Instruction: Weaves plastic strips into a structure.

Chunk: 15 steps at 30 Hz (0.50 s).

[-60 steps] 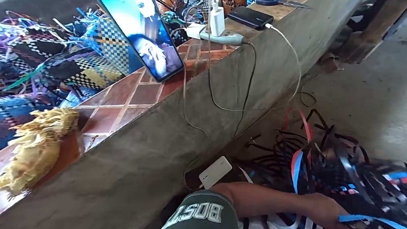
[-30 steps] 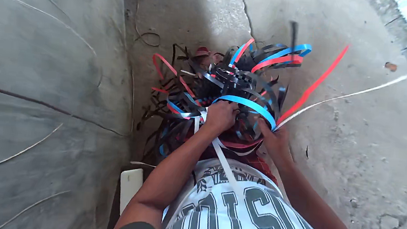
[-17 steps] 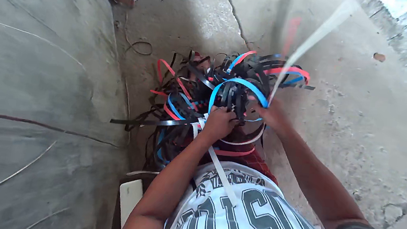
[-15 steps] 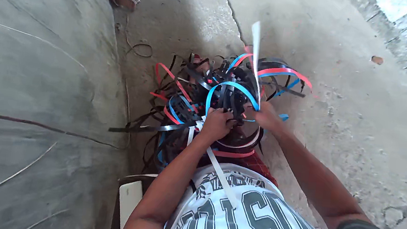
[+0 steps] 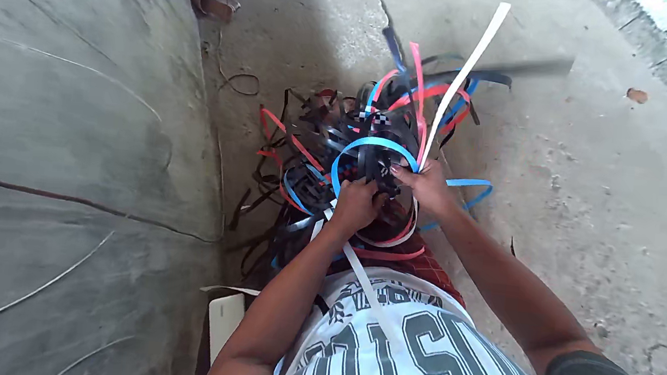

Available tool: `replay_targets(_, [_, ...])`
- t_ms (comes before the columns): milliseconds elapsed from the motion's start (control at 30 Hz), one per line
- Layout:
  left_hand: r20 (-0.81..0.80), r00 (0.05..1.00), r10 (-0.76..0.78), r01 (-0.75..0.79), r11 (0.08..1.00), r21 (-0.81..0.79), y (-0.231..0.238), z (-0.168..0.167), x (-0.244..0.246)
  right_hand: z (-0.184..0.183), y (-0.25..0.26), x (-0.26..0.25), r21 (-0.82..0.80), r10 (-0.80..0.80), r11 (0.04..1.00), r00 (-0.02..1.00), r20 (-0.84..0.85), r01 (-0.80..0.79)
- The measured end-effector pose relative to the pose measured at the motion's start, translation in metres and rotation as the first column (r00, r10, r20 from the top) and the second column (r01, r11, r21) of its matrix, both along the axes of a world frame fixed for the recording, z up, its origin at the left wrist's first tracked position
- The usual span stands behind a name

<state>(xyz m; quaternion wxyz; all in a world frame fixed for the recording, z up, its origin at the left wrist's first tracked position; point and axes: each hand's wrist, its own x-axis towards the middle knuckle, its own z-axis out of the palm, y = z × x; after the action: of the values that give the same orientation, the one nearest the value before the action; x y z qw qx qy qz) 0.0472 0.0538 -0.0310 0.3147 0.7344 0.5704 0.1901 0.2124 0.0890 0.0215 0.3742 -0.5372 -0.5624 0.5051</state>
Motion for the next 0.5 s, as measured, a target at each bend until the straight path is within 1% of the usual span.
replay_targets(67, [0.109,0.991,0.078,-0.07,0.995,-0.074,0.001,-0.002,-0.008,0.006,-0.003,0.011,-0.017,0.031,0.999,0.999,0.02,-0.03])
replay_targets(100, [0.175,0.976,0.132,-0.112,0.986,-0.122,0.003,-0.002,-0.013,0.002,-0.005,0.017,-0.061,0.059,0.997,0.996,0.066,-0.055])
replay_targets(167, [0.305,0.924,0.231,-0.169,0.961,-0.218,0.004,-0.001,-0.018,-0.017,-0.008,0.024,-0.179,0.148,0.976,0.98,0.134,-0.123])
replay_targets(200, [0.342,0.9,0.269,-0.175,0.944,-0.281,0.005,-0.001,-0.017,-0.029,-0.01,0.025,-0.226,0.181,0.963,0.974,0.139,-0.147])
replay_targets(233, [0.346,0.89,0.297,-0.182,0.927,-0.328,0.006,-0.001,-0.014,-0.036,-0.011,0.025,-0.261,0.189,0.954,0.972,0.14,-0.148])
replay_targets(267, [0.335,0.891,0.306,-0.192,0.923,-0.333,0.007,-0.003,-0.011,-0.036,-0.013,0.024,-0.271,0.182,0.953,0.973,0.144,-0.138])
replay_targets(300, [0.315,0.902,0.293,-0.2,0.934,-0.296,0.008,-0.005,-0.01,-0.03,-0.015,0.024,-0.258,0.169,0.957,0.976,0.137,-0.129])
replay_targets(367, [0.285,0.924,0.257,-0.198,0.956,-0.218,0.012,-0.006,-0.008,-0.009,-0.019,0.025,-0.17,0.128,0.978,0.99,0.057,-0.117])
replay_targets(433, [0.264,0.926,0.27,-0.218,0.953,-0.209,0.017,-0.003,-0.007,0.0,-0.022,0.03,-0.063,0.085,0.994,0.994,-0.074,-0.089])
replay_targets(467, [0.261,0.925,0.277,-0.222,0.95,-0.221,0.018,-0.002,-0.006,-0.002,-0.022,0.034,-0.055,0.086,0.994,0.992,-0.097,-0.092])
replay_targets(500, [0.261,0.925,0.277,-0.22,0.949,-0.227,0.02,-0.001,-0.005,-0.006,-0.021,0.036,-0.111,0.074,0.99,0.995,-0.07,-0.082])
